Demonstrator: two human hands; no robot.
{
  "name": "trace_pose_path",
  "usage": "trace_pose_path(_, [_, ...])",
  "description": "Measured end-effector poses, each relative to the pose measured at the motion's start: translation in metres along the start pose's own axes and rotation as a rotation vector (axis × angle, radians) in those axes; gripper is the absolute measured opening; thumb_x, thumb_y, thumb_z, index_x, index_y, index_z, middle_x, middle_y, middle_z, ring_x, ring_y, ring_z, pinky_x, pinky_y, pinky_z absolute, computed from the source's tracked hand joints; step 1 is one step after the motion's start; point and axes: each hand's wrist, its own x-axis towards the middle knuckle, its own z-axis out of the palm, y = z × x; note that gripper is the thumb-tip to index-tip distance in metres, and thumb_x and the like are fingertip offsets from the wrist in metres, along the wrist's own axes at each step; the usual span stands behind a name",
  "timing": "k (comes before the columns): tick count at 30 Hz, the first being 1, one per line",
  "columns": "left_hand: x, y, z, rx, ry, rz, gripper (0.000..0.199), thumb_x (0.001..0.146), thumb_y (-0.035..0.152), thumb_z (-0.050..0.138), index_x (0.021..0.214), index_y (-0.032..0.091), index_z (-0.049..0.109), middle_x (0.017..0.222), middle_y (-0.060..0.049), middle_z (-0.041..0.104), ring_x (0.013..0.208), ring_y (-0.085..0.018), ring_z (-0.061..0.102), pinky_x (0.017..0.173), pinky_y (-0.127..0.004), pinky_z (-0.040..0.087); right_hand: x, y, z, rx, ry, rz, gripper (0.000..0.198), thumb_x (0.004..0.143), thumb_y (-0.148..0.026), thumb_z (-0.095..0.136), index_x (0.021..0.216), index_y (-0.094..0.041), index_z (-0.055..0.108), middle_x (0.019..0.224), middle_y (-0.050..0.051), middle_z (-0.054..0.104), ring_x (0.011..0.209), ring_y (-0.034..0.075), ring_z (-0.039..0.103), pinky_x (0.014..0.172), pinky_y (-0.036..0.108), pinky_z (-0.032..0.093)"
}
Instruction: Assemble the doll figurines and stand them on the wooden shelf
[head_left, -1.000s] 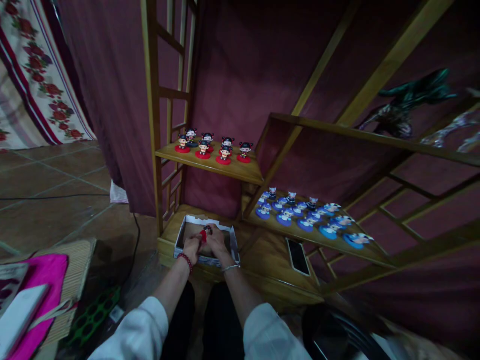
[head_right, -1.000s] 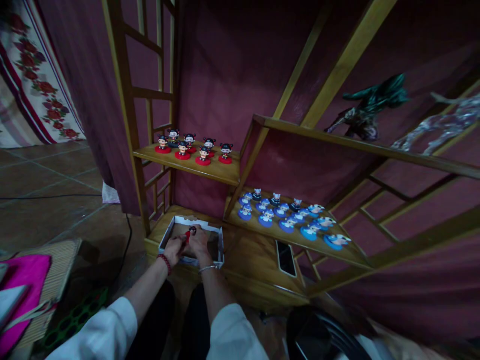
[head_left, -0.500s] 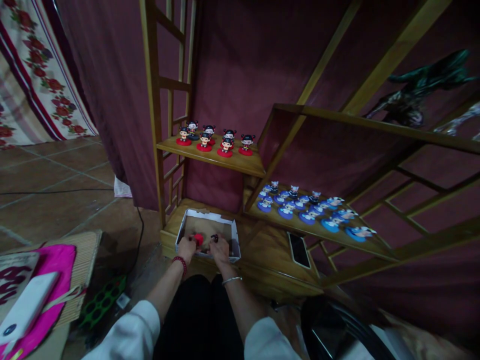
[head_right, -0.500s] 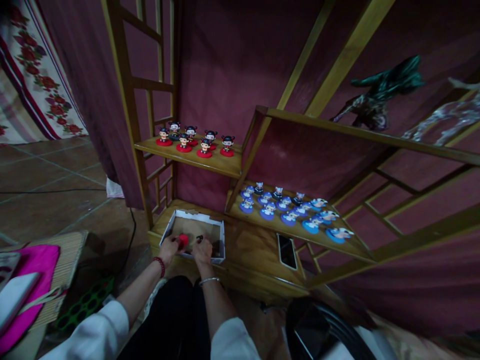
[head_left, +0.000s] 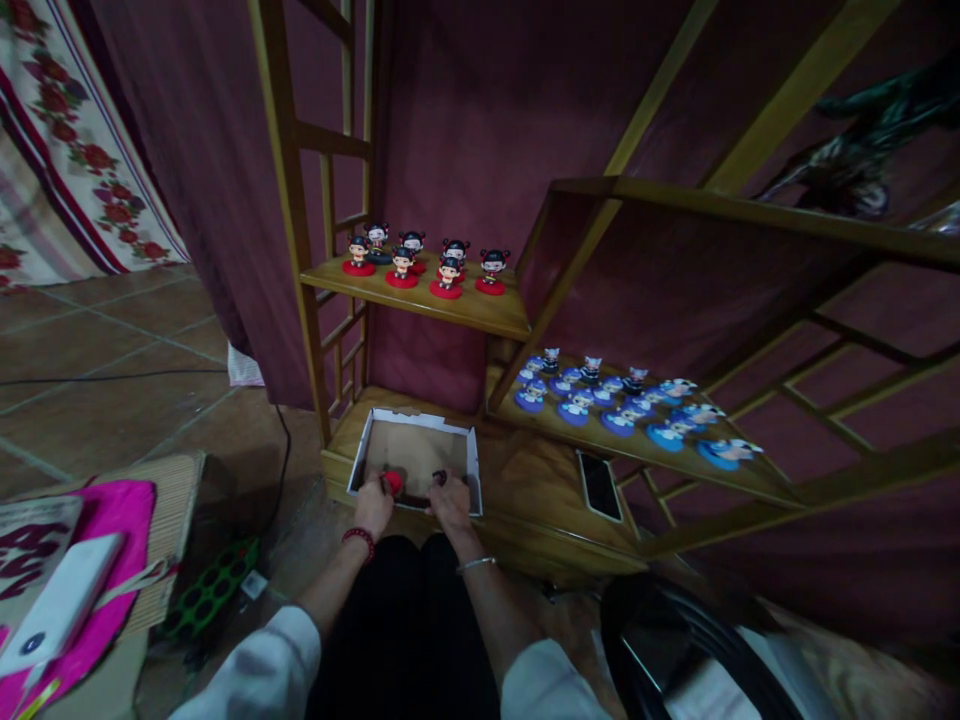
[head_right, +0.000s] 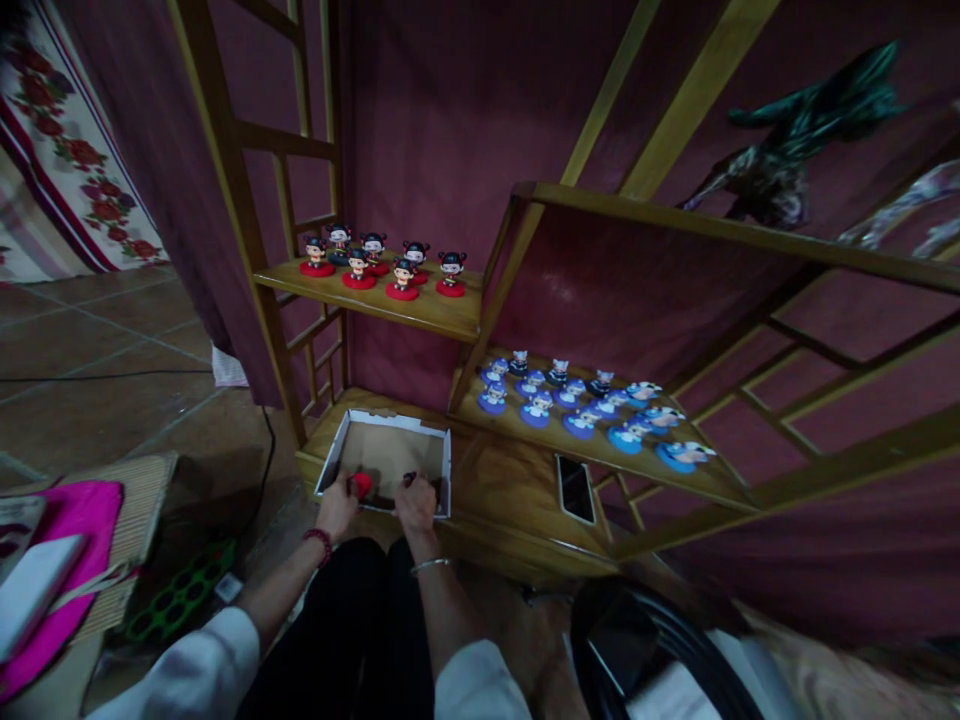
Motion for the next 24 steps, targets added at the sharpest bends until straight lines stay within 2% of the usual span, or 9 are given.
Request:
trace_pose_path(5, [-0.002, 0.001, 0.003, 0.039, 0.007, 0.067, 0.016, 0.076, 0.014, 0.044, 0.089, 0.014, 0.054, 0.084, -0.014, 0.063, 0.084, -0.022, 0.058, 0.075, -0.027, 0.038, 0.0, -0.002, -0.006, 0.012, 0.005, 0.042, 0.028, 0.081, -0.025, 0.036, 0.101, -0.014, 0.053, 0.079, 0.011, 0.067, 0.043, 0.014, 0.06, 0.049, 0.023, 0.045])
trace_pose_path(11, [0.009, 0.016, 0.004, -0.026, 0.028, 0.099, 0.011, 0.075, 0.013, 0.046, 0.083, 0.017, 0.053, 0.082, -0.012, 0.062, 0.085, -0.021, 0.058, 0.077, -0.027, 0.038, 0.012, -0.006, -0.009, 0.076, 0.063, 0.003, 0.027, 0.079, -0.025, 0.042, 0.101, -0.017, 0.054, 0.078, 0.007, 0.067, 0.061, 0.016, 0.064, 0.056, 0.024, 0.047])
trace_pose_path(20, [0.024, 0.027, -0.004, -0.136, 0.032, 0.076, 0.011, 0.072, 0.009, 0.05, 0.077, 0.018, 0.053, 0.069, -0.007, 0.06, 0.079, -0.019, 0.059, 0.073, -0.024, 0.038, 0.02, -0.009, -0.008, 0.218, 0.044, -0.011, 0.027, 0.079, -0.025, 0.038, 0.101, -0.02, 0.053, 0.079, 0.005, 0.066, 0.066, 0.015, 0.064, 0.05, 0.021, 0.048])
trace_pose_path(24, [0.022, 0.031, -0.008, -0.156, 0.021, 0.103, 0.009, 0.072, 0.012, 0.051, 0.076, 0.02, 0.055, 0.067, -0.005, 0.06, 0.074, -0.018, 0.059, 0.07, -0.024, 0.039, 0.02, -0.016, -0.009, 0.342, 0.071, -0.015, 0.027, 0.079, -0.028, 0.038, 0.1, -0.019, 0.052, 0.089, 0.005, 0.064, 0.068, 0.014, 0.063, 0.048, 0.021, 0.048])
